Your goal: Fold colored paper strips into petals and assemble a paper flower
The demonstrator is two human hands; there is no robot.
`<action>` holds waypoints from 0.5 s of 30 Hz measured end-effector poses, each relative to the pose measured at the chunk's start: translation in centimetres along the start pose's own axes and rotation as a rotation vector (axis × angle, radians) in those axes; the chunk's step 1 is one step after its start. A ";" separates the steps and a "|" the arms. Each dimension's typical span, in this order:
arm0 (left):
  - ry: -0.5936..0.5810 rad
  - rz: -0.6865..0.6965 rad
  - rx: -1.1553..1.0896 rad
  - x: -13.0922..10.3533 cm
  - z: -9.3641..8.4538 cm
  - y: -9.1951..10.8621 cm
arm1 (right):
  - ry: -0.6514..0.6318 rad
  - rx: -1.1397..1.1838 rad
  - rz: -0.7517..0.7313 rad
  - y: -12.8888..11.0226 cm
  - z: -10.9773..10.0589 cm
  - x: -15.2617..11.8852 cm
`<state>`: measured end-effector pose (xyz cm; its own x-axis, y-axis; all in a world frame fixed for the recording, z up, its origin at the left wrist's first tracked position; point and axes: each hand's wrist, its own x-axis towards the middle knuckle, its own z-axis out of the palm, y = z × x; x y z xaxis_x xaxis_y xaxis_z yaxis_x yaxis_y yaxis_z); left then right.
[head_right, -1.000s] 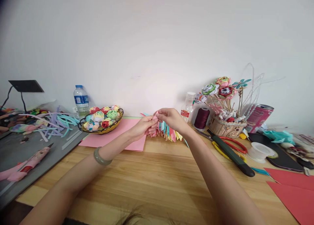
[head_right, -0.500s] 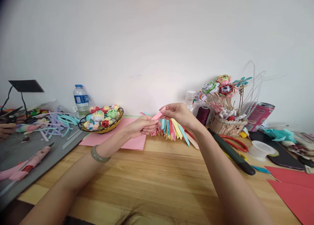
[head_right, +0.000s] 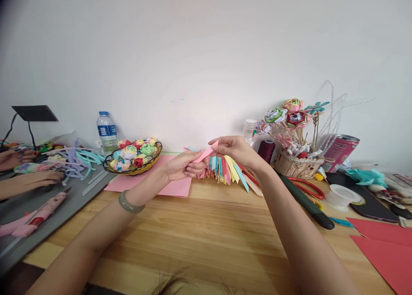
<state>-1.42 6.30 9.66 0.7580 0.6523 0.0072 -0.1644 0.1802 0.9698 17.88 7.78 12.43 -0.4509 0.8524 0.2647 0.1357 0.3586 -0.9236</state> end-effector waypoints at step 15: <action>0.001 0.068 0.045 -0.8 1.4 0.8 | -0.020 0.112 -0.057 -0.7 0.5 -0.5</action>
<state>-1.28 4.96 10.79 0.7450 0.6630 0.0734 -0.1871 0.1021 0.9770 17.53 6.89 12.83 -0.4725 0.8237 0.3136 0.0103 0.3609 -0.9325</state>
